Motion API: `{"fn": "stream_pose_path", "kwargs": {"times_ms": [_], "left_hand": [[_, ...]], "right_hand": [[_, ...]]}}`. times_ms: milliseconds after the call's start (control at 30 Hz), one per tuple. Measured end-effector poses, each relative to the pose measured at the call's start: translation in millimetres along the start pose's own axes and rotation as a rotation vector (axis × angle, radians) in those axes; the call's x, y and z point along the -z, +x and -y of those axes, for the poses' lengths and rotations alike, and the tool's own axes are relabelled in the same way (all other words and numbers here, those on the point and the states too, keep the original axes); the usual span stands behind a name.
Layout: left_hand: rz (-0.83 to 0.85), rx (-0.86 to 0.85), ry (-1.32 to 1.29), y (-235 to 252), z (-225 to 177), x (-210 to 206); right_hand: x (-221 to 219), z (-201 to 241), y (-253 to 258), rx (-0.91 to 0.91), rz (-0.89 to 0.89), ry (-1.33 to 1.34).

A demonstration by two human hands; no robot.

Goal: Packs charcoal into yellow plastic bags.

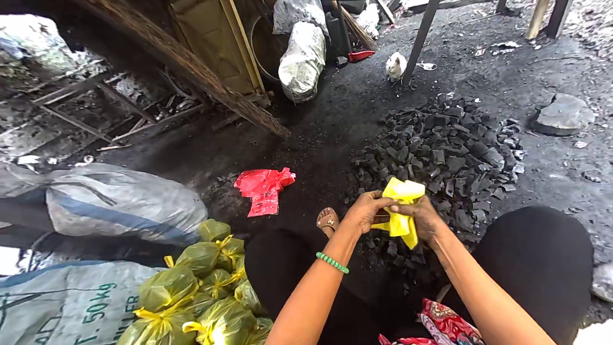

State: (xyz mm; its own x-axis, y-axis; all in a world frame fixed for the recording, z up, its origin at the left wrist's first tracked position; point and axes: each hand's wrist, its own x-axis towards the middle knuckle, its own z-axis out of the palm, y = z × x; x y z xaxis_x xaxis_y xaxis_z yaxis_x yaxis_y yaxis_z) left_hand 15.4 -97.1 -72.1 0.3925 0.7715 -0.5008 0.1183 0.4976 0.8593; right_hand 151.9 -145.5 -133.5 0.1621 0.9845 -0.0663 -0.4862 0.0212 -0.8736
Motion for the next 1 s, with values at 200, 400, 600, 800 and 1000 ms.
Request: {"fn": "stream_pose_path", "kwargs": {"times_ms": [200, 400, 600, 800, 1000], "left_hand": [[-0.11, -0.209, -0.351, -15.4, -34.5, 34.5], [0.138, -0.56, 0.368, 3.9, -45.2, 4.9], [-0.249, -0.303, 1.488, 11.1, -95.0, 55.6], [-0.462, -0.218, 1.271, 15.7, -118.9, 83.5], [-0.498, -0.103, 1.297, 7.3, -119.9, 91.1]], "right_hand": [[80.8, 5.4, 24.1, 0.053, -0.245, -0.688], [36.3, 42.2, 29.3, 0.125, 0.214, -0.9], [54.8, 97.3, 102.6, 0.453, 0.033, -0.899], [79.8, -16.3, 120.3, -0.016, 0.188, -0.885], [98.5, -162.2, 81.3, -0.418, 0.181, -1.532]]}}
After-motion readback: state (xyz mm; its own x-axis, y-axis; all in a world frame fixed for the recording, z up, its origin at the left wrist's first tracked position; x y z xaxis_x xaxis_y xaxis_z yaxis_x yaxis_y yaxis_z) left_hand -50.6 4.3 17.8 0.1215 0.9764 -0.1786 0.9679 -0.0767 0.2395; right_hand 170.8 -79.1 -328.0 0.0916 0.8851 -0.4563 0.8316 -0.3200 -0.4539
